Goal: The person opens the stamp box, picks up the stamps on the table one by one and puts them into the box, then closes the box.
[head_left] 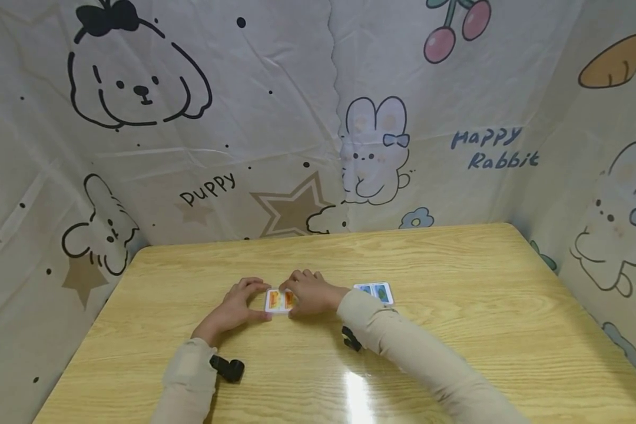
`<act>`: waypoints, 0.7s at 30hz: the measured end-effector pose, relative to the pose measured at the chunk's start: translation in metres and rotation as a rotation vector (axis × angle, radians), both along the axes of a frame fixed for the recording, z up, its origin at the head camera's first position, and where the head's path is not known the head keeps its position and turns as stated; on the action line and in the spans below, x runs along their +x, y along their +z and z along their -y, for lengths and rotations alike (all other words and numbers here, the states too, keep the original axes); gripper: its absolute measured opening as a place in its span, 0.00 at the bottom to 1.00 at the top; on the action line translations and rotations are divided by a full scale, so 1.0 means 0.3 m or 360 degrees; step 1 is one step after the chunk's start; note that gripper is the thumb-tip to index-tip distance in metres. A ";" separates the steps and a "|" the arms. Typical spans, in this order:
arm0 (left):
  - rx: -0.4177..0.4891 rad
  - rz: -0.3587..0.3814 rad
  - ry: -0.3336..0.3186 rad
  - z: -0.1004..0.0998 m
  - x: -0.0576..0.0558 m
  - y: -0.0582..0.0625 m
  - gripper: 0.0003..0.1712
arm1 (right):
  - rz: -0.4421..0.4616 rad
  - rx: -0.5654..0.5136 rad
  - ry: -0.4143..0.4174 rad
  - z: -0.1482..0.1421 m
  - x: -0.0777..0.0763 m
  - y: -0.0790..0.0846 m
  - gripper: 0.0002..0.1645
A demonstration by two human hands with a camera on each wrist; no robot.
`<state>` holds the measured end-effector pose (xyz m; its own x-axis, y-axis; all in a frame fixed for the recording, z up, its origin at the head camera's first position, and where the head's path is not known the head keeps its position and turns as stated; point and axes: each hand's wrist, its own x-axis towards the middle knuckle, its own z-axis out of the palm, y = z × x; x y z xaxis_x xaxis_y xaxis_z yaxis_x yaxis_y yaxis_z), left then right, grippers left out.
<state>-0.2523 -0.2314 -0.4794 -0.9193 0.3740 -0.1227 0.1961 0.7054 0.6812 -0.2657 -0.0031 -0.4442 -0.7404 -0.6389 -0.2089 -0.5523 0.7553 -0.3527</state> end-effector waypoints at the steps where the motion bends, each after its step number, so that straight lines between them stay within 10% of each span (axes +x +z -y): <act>1: 0.0002 0.0002 -0.0003 0.000 0.000 0.001 0.42 | 0.0002 0.0005 0.0001 -0.001 0.001 0.001 0.39; 21: 0.0028 0.0025 0.0059 -0.028 0.004 0.021 0.44 | -0.0056 -0.0129 0.0082 -0.086 0.054 0.049 0.45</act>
<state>-0.2510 -0.2229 -0.4731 -0.9306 0.3417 -0.1309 0.1591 0.7000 0.6962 -0.2496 0.0225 -0.4295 -0.7121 -0.6901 -0.1295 -0.6027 0.6954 -0.3914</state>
